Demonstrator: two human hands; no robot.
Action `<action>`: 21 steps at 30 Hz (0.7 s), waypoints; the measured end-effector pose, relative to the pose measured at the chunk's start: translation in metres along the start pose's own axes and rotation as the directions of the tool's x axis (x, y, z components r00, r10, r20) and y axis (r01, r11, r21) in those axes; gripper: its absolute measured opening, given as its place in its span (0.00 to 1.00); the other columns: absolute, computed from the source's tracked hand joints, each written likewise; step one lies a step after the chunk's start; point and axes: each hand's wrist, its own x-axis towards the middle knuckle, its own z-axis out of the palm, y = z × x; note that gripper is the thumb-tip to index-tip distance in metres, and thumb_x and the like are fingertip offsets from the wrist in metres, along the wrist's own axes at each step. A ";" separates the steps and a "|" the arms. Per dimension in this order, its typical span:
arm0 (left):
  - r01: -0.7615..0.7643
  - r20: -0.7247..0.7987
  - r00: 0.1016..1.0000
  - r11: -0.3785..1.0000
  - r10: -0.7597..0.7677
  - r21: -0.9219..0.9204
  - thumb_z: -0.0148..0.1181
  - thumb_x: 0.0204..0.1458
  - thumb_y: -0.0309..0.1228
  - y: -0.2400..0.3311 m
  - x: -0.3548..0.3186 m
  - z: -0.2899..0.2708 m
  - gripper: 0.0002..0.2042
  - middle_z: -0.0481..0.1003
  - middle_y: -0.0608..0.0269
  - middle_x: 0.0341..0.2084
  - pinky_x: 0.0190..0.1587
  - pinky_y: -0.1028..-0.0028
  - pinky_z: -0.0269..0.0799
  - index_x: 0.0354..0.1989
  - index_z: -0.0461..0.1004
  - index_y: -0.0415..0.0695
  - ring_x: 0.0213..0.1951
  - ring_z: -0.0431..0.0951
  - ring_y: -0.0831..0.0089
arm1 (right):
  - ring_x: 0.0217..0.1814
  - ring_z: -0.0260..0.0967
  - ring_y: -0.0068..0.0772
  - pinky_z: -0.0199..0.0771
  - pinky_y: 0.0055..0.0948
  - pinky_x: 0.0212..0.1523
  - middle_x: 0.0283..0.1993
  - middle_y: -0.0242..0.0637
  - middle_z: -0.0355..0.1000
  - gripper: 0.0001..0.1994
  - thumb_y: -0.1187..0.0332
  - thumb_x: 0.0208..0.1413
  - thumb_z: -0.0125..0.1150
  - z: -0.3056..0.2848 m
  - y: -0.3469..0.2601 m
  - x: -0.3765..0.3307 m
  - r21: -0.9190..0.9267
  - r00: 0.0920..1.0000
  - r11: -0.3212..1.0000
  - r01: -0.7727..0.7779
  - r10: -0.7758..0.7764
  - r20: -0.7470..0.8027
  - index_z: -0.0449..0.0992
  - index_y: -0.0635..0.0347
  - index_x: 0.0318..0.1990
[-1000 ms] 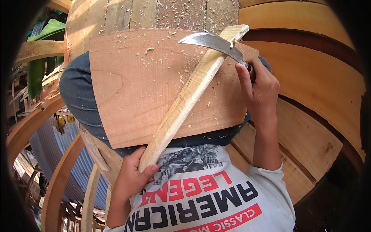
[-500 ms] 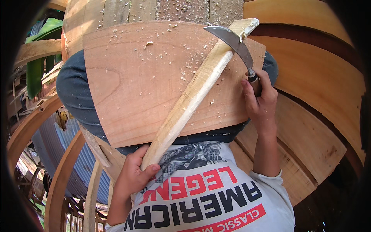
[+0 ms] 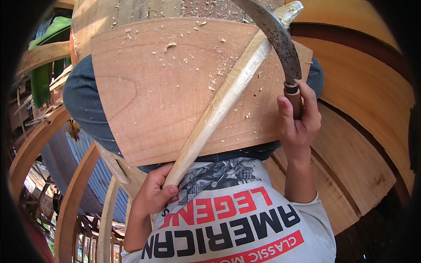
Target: The person sits cross-legged on a wooden floor and uses a curved knife to shave and shape a long, thin piece of light-colored wood. They hold the wood against a flat board on their lap and repeatedly scrape the surface to remove thin shavings, refining the wood's shape.
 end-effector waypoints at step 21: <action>-0.009 -0.061 0.998 0.997 0.014 0.079 0.52 0.45 0.68 0.003 -0.002 0.005 0.42 0.61 0.74 0.13 0.16 0.84 0.52 0.41 0.69 0.30 0.14 0.58 0.87 | 0.11 0.49 0.10 0.46 0.13 0.11 0.14 0.23 0.57 0.18 0.55 0.61 0.53 -0.046 -0.008 -0.003 0.424 0.794 0.741 -0.520 0.237 0.559 0.71 0.66 0.39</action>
